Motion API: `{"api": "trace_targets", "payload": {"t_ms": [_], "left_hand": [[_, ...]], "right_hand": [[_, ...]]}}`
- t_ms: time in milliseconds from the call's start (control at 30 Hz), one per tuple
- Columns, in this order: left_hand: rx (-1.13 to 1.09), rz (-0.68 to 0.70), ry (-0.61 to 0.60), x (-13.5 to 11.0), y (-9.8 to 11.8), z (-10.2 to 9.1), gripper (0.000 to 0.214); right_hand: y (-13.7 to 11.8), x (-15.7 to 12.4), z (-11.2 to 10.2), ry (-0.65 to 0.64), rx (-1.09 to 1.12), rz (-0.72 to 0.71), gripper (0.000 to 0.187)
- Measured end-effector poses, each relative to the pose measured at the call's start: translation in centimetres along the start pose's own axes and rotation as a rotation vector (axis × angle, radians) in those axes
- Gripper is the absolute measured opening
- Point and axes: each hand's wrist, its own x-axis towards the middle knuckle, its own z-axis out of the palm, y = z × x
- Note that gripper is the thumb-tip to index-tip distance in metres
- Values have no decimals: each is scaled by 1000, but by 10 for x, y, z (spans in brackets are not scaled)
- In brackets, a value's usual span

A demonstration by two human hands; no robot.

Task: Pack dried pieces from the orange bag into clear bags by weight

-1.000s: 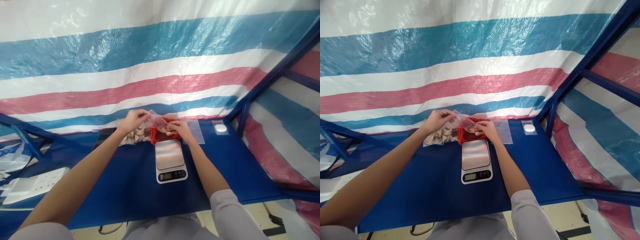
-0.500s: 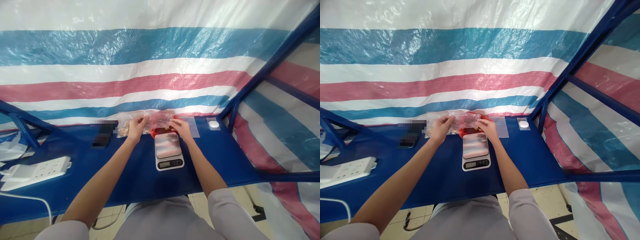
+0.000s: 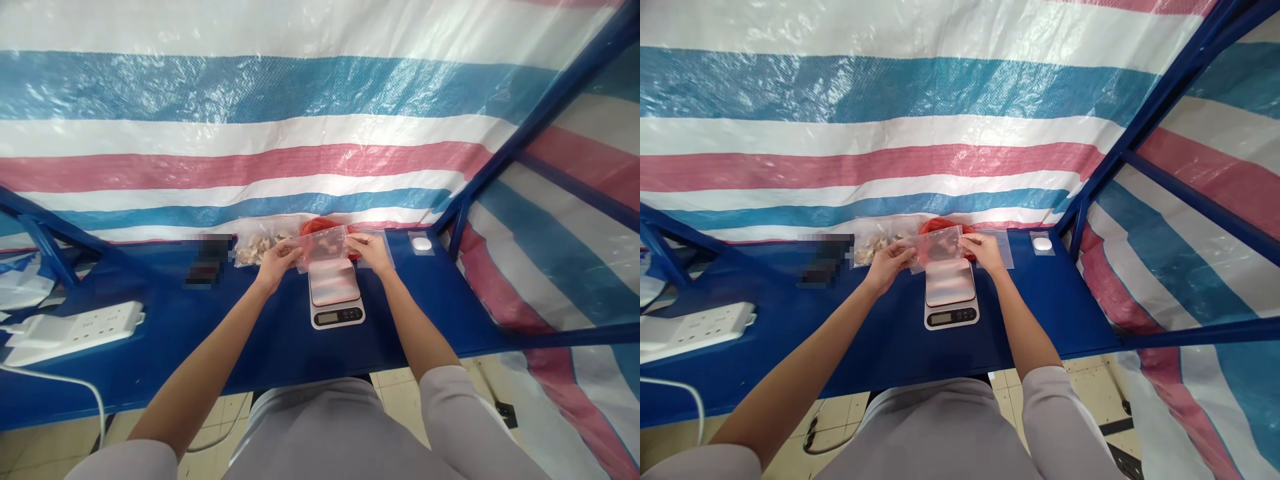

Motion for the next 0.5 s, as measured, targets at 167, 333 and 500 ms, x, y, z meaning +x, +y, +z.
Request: {"api": "trace_targets", "payload": {"t_ms": [167,333,500], "left_hand": [[39,-34,-55,-2,1,-3,54],[-51,-29,-1,-3,-13,-3,50],[-105,-53,-21,-3,-20,-5,49]], "right_hand": [[-4,1,2,-43,-37,-3,42],[2,-6,3,-49,-83,3,42],[6,-9,3,-82,-98,-1,41]]}}
